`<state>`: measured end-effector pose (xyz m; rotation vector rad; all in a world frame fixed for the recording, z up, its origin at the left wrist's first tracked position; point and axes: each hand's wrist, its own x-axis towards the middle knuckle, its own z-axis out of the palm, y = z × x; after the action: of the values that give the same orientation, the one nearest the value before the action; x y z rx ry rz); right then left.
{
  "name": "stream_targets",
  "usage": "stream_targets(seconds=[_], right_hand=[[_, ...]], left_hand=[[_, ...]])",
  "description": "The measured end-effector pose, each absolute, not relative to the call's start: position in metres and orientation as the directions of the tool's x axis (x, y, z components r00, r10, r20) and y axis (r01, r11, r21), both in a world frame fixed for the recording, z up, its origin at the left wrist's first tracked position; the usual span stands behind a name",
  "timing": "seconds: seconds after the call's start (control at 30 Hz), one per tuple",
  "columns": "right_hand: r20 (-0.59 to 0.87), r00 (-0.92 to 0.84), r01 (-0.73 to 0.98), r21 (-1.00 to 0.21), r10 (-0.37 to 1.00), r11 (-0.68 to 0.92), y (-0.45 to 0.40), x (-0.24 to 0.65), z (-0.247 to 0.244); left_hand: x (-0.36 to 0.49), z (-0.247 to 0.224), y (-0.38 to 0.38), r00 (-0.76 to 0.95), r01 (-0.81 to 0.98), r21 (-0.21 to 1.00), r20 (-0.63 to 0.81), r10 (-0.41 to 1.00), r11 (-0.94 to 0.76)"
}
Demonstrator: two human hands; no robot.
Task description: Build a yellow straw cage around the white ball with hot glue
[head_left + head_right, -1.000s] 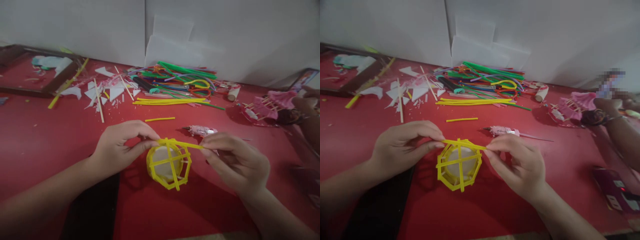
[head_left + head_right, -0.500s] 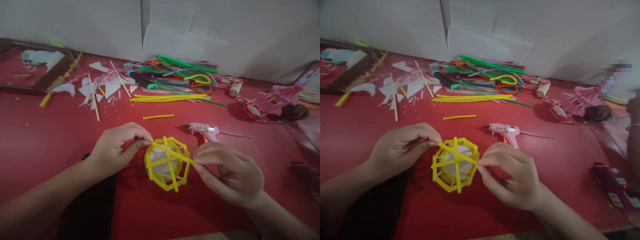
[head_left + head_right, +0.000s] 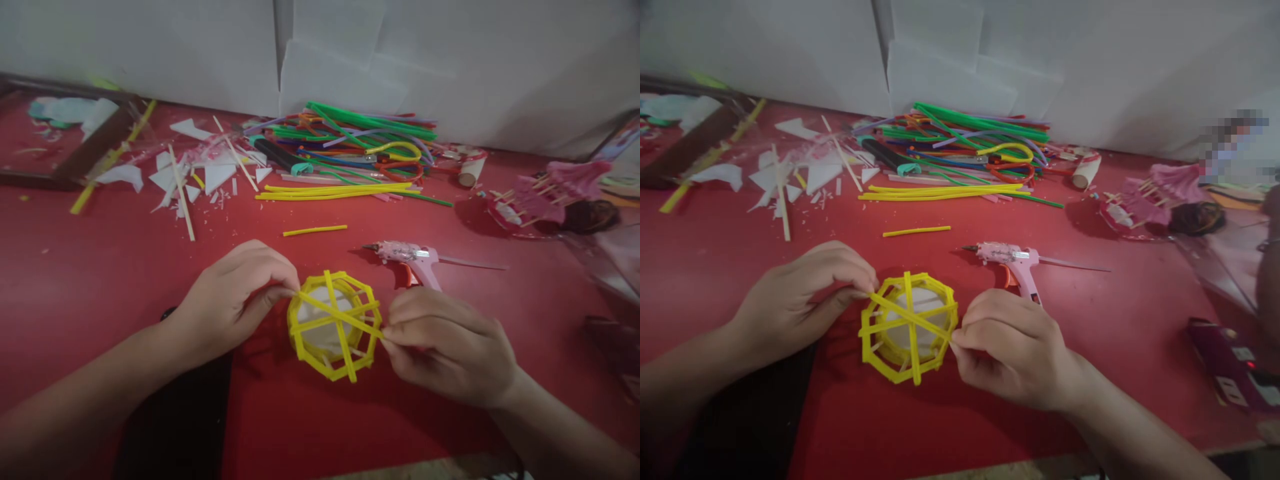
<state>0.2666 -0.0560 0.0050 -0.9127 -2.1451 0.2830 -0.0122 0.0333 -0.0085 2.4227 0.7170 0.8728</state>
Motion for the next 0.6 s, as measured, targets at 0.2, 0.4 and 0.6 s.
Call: stream_targets(seconds=[0.2,0.4,0.6], right_hand=[[0.566,-0.462,0.531,-0.44,0.683,0.724,-0.0548,0.2668,0.0084],[0.578,-0.454,0.54,-0.427,0.678,0.725,-0.0563,0.2668,0.0068],[0.584,-0.454,0.541,-0.419,0.672,0.729,-0.0562,0.2658,0.0055]], left_hand=[[-0.0112,-0.0077,0.0344,0.677,0.302,0.563,0.442,0.589,-0.769],[-0.0112,-0.008,0.0346,0.682,0.283,0.558,0.455,0.572,-0.78],[-0.0096,-0.0094,0.0372,0.693,0.247,0.556,0.472,0.546,-0.794]])
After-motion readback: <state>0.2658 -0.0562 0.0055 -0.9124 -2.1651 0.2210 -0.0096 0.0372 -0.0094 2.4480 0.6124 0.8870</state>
